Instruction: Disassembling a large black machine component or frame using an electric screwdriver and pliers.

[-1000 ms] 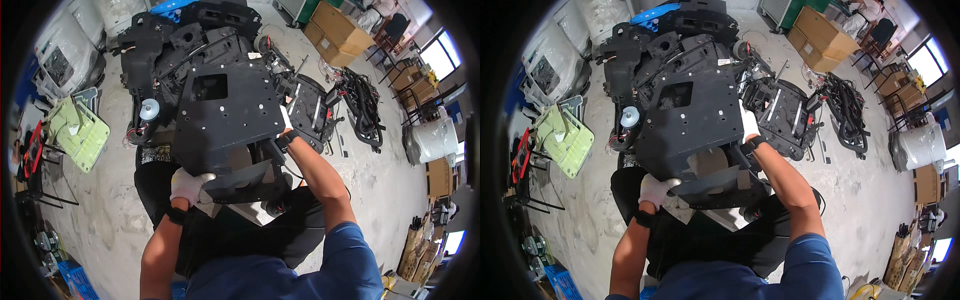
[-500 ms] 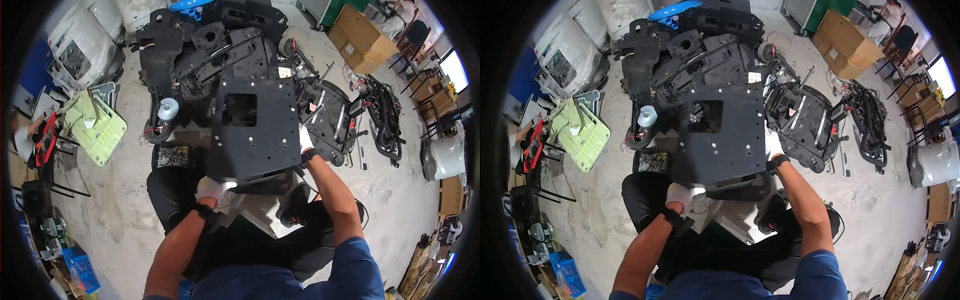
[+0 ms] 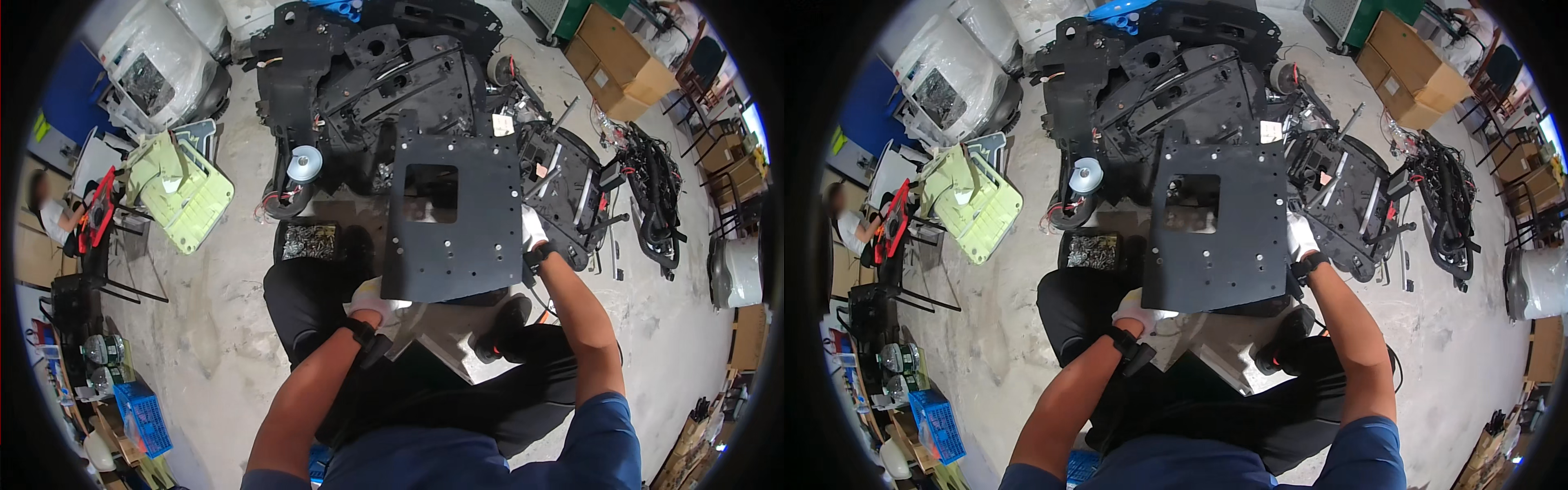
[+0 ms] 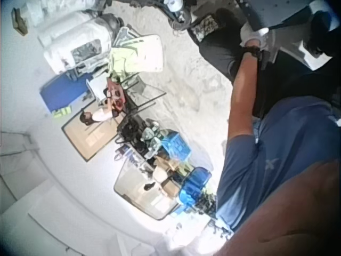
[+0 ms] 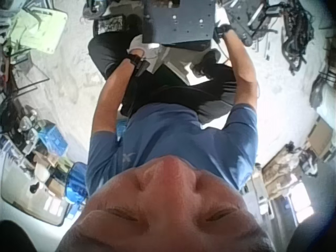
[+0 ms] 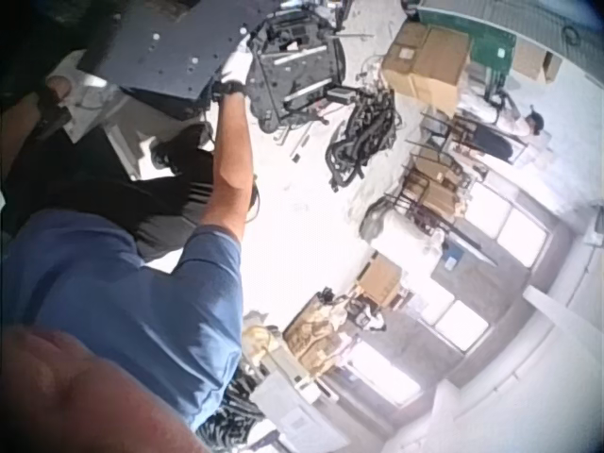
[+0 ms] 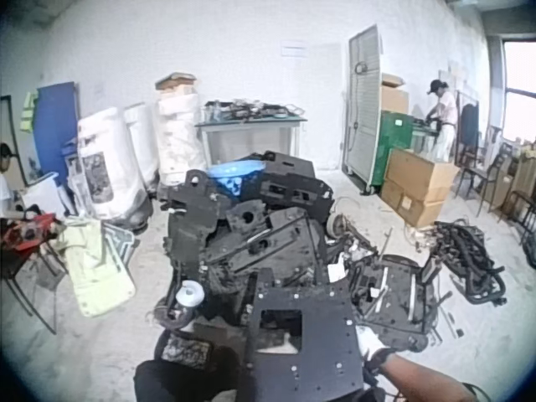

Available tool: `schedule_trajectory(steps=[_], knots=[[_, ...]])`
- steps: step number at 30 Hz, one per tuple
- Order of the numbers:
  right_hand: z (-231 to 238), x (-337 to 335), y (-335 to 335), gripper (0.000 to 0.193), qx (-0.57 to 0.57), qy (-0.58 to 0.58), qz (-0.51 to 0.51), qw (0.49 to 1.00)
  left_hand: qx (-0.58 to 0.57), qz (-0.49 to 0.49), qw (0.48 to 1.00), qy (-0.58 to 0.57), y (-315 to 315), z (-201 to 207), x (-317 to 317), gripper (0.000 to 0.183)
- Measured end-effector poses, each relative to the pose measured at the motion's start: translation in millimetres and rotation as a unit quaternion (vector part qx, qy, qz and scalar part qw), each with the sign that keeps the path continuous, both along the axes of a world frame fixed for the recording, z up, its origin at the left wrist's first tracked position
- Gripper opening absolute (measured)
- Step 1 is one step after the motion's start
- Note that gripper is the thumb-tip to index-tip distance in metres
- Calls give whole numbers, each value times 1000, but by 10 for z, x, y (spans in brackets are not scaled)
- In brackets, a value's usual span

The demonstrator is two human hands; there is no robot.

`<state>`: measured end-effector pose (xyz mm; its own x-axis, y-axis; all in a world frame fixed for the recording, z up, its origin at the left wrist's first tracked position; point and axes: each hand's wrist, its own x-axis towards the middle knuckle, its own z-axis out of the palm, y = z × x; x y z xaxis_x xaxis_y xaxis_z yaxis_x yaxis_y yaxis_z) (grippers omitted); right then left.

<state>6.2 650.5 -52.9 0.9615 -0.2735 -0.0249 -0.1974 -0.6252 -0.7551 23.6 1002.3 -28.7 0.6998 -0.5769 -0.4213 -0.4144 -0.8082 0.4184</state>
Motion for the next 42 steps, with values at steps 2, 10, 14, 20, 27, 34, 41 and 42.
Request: schedule_trajectory(steps=[2,10,14,20,27,34,41,42], knots=[[130,0,46,22,-126,38,59,990,-9,39,999,6,32,12,13,35],[-38,-33,-81,27,-128,-19,49,990,-141,182,973,-36,138,694,650,35],[26,-48,-121,51,26,82,-53,995,-213,188,959,7,-43,1062,739,45],[687,-289,-196,36,399,26,-205,893,-143,100,985,2,-246,889,739,52],[1423,-825,-657,30,398,-105,-189,892,-12,70,997,-3,-475,977,723,60],[1624,-1212,-1104,37,364,-207,-204,885,-45,4,999,30,-548,1095,696,67],[1270,-1096,-1368,29,415,-159,-191,875,-120,26,983,139,-238,847,924,60],[1217,-1062,-1380,29,421,-161,-185,873,-118,47,980,151,-247,852,898,60]])
